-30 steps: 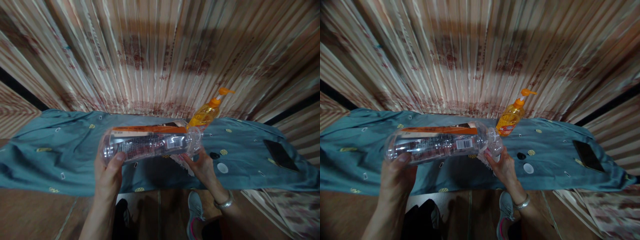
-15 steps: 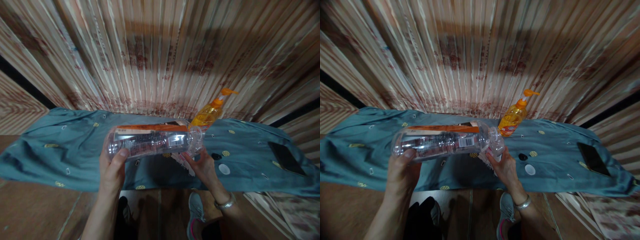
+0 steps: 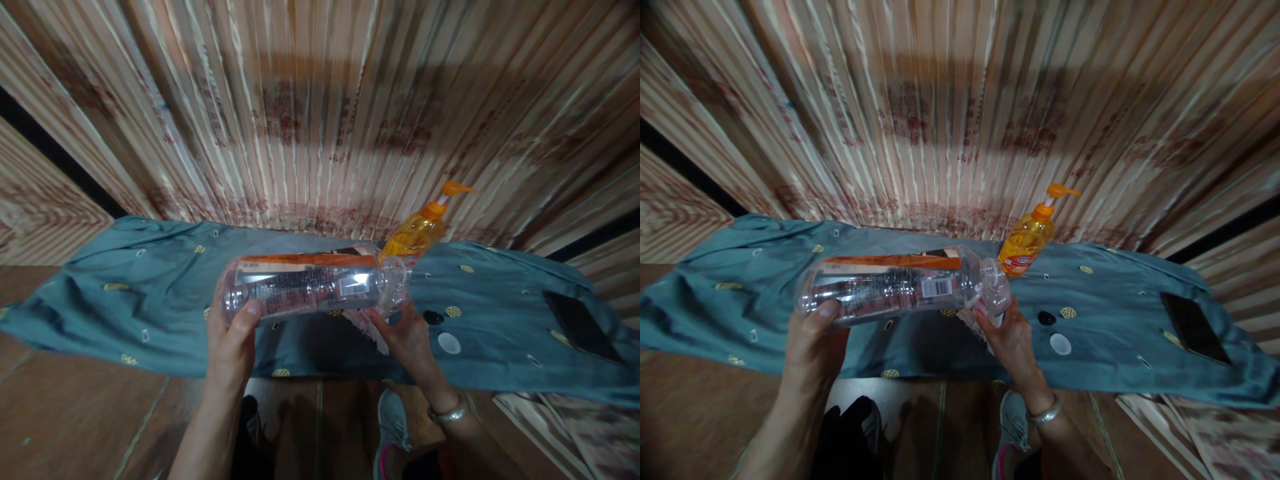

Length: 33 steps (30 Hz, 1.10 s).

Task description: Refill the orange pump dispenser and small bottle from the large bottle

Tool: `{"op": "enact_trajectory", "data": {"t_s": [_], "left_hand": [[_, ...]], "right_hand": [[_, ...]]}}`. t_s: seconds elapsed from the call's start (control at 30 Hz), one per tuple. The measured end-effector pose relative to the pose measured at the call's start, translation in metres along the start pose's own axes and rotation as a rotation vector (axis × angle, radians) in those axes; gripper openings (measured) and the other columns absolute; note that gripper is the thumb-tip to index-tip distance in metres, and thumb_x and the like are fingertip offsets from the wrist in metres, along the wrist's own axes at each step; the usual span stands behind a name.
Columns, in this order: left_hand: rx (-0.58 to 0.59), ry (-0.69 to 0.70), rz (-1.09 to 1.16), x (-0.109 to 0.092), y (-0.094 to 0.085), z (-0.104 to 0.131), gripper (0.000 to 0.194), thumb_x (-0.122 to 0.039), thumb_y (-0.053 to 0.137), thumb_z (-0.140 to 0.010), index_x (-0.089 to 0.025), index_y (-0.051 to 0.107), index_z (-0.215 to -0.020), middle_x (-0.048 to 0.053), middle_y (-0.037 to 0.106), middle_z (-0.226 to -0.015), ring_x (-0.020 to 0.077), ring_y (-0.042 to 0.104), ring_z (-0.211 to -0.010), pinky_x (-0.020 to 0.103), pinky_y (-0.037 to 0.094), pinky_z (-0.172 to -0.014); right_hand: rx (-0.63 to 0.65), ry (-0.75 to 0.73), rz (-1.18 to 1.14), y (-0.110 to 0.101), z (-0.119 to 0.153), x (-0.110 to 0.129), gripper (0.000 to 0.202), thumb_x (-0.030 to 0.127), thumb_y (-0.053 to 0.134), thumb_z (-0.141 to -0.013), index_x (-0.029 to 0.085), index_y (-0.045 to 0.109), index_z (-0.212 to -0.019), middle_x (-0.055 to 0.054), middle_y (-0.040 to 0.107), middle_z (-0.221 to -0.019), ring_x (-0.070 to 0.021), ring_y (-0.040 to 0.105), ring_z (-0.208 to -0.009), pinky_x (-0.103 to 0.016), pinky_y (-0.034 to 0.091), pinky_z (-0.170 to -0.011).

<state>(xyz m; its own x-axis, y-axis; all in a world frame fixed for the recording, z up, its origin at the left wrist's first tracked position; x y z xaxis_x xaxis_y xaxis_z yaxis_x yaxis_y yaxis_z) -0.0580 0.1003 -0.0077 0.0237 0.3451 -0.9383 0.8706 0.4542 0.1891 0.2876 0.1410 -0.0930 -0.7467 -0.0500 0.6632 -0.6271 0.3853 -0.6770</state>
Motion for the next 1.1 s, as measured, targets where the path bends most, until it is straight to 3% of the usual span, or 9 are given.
{"op": "enact_trajectory", "data": {"t_s": [0.1,0.33,0.6,0.73,0.87,1.1], "left_hand": [[0.019,-0.094,0.102,0.009,-0.001,0.000,0.080,-0.066,0.100,-0.073,-0.029,0.081,-0.140,0.014,0.081,-0.147,0.0476,0.071,-0.150,0.064,0.054,-0.133],[-0.044,-0.135,0.131,0.011,0.003,0.002,0.085,-0.067,0.103,-0.066,-0.029,0.081,-0.139,0.012,0.082,-0.145,0.0475,0.072,-0.145,0.065,0.052,-0.133],[-0.067,-0.145,0.191,0.012,0.007,0.005,0.077,-0.062,0.103,-0.068,-0.028,0.082,-0.135,0.011,0.084,-0.136,0.0457,0.076,-0.139,0.062,0.058,-0.126],[-0.106,-0.109,0.207,0.017,0.008,0.007,0.076,-0.061,0.101,-0.072,-0.027,0.082,-0.138,0.010,0.085,-0.136,0.0443,0.077,-0.138,0.060,0.058,-0.127],[-0.101,-0.108,0.212,0.018,0.009,0.007,0.076,-0.060,0.103,-0.071,-0.028,0.084,-0.137,0.009,0.085,-0.136,0.0434,0.076,-0.141,0.058,0.057,-0.129],[-0.081,-0.083,0.193,0.008,0.007,0.006,0.072,-0.061,0.102,-0.072,-0.027,0.086,-0.133,0.011,0.084,-0.138,0.0455,0.072,-0.147,0.058,0.059,-0.128]], "right_hand": [[-0.015,0.003,-0.008,0.002,0.000,-0.001,0.086,0.100,0.060,-0.091,0.020,0.074,-0.120,-0.023,0.088,-0.103,-0.0448,0.087,-0.093,-0.057,0.071,-0.078],[-0.045,-0.022,-0.055,0.002,-0.001,-0.002,0.109,0.117,0.050,-0.084,0.017,0.078,-0.118,-0.027,0.090,-0.105,-0.0459,0.088,-0.092,-0.057,0.071,-0.079],[-0.095,-0.053,-0.088,0.004,0.001,-0.004,0.109,0.116,0.052,-0.085,0.017,0.079,-0.122,-0.026,0.090,-0.103,-0.0450,0.088,-0.089,-0.057,0.072,-0.075],[-0.108,-0.078,-0.091,0.005,0.003,-0.005,0.098,0.111,0.055,-0.090,0.020,0.078,-0.118,-0.023,0.089,-0.097,-0.0426,0.087,-0.085,-0.056,0.071,-0.072],[-0.109,-0.089,-0.084,0.004,0.004,-0.005,0.076,0.096,0.063,-0.097,0.024,0.075,-0.116,-0.021,0.089,-0.096,-0.0427,0.086,-0.084,-0.057,0.070,-0.070],[-0.073,-0.078,-0.083,0.004,0.004,-0.004,0.052,0.078,0.075,-0.096,0.029,0.072,-0.115,-0.016,0.089,-0.097,-0.0404,0.087,-0.085,-0.056,0.071,-0.074]]}}
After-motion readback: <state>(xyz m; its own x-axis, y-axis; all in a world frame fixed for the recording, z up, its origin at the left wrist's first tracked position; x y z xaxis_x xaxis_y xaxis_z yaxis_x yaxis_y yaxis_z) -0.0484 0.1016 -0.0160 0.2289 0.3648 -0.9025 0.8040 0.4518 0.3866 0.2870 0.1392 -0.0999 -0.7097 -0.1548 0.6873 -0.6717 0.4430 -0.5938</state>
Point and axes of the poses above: each hand's wrist, its own z-axis away from the middle knuckle, its own y-axis out of the palm, x = y × z, the point moved 6 cm from there along -z, towards the middle knuckle
